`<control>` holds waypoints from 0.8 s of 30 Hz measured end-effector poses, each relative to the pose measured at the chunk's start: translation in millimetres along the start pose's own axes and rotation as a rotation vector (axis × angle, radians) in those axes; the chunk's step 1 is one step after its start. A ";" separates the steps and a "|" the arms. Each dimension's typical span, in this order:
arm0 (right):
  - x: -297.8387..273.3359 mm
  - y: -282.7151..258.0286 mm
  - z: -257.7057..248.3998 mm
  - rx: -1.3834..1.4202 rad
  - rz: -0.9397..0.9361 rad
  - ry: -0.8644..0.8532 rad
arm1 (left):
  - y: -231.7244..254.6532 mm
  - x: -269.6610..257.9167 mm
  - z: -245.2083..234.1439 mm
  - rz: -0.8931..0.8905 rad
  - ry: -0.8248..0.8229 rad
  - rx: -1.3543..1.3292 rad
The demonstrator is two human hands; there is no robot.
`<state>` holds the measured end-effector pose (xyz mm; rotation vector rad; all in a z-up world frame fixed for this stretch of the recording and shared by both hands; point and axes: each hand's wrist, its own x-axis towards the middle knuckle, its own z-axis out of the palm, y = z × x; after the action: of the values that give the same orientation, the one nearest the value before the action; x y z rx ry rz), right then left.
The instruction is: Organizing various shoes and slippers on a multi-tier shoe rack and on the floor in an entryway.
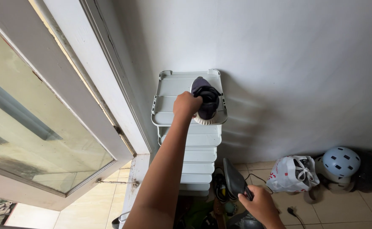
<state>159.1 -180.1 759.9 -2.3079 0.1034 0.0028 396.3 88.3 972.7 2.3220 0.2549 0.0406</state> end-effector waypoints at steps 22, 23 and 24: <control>131.2 -172.6 76.9 0.210 -0.101 0.056 | -206.2 -209.7 145.3 -0.068 -0.372 -1.292; 134.7 -174.3 80.4 0.210 -0.098 0.051 | -209.0 -201.3 149.4 -0.073 -0.370 -1.292; 138.2 -175.7 83.6 0.229 -0.115 0.061 | -211.5 -192.9 153.7 -0.131 -0.365 -1.396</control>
<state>312.7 -10.9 828.4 -2.0817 0.0010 -0.1313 187.7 83.1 723.6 0.8938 0.1126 -0.2077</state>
